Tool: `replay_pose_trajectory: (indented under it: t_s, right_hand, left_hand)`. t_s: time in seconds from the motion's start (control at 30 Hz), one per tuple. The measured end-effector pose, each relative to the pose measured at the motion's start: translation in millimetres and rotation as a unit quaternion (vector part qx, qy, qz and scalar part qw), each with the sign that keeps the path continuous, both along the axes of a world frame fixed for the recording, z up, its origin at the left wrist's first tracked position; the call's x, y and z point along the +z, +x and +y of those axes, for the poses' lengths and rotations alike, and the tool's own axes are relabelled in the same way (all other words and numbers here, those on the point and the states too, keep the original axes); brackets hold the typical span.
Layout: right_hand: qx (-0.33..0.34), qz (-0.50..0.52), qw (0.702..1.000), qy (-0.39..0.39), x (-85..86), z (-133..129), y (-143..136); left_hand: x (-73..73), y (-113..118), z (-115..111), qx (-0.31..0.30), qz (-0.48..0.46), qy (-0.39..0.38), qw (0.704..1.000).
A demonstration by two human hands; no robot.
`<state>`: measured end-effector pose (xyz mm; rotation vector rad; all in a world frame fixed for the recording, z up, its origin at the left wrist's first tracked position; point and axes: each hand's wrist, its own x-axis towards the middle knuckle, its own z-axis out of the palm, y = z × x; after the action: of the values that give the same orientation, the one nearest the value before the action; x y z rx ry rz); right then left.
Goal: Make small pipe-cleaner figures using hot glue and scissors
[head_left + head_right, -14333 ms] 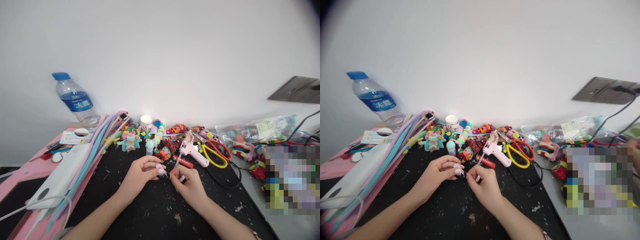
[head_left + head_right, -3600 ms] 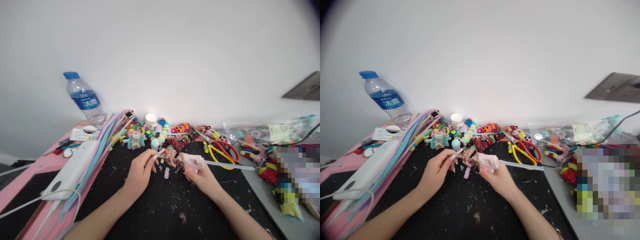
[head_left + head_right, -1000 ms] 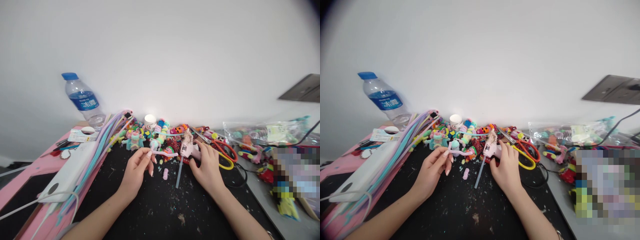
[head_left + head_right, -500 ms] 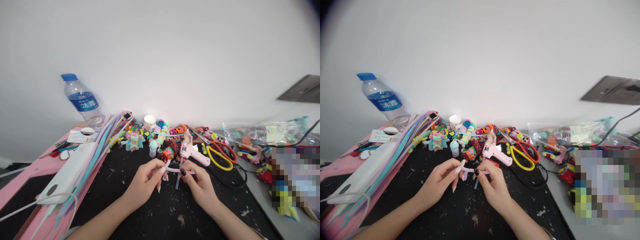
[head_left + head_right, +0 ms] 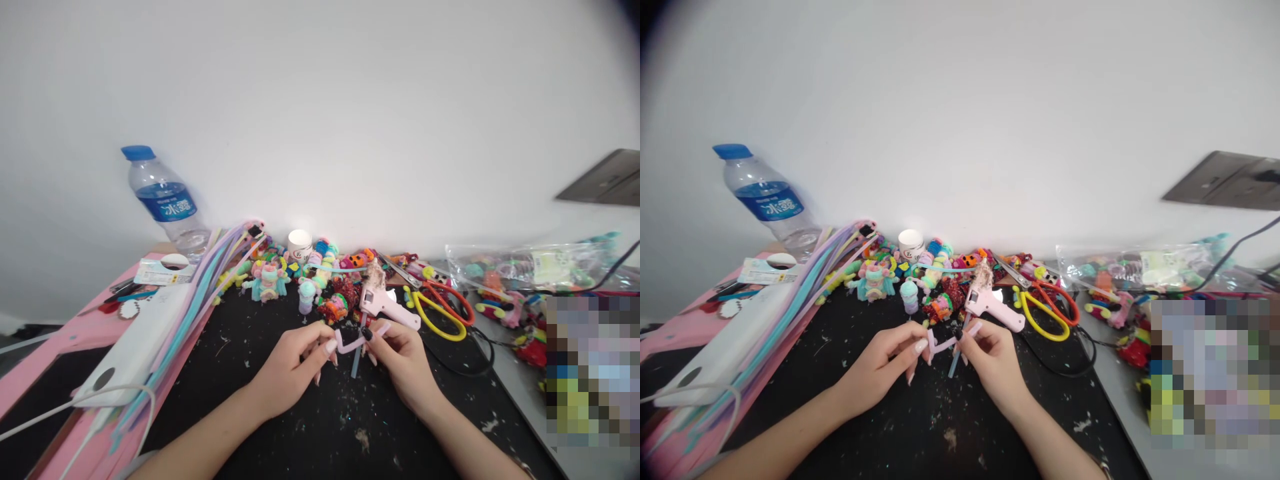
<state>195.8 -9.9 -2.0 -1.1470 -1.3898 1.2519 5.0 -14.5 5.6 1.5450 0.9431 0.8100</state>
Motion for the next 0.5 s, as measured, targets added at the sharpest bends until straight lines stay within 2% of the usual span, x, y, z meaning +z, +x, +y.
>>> replay_pose_trajectory:
  t_s: [0.2,0.5]
  right_hand:
    - [0.031,-0.012,0.999,-0.007,4.7,-0.3,-1.7]
    - [0.082,-0.013,0.996,-0.038,-0.6,0.4,-1.2]
  left_hand:
    - [1.1,-0.8,-0.1,0.007,0.047,0.042,0.998]
    - [0.6,0.1,-1.2,0.001,0.071,0.066,0.995]
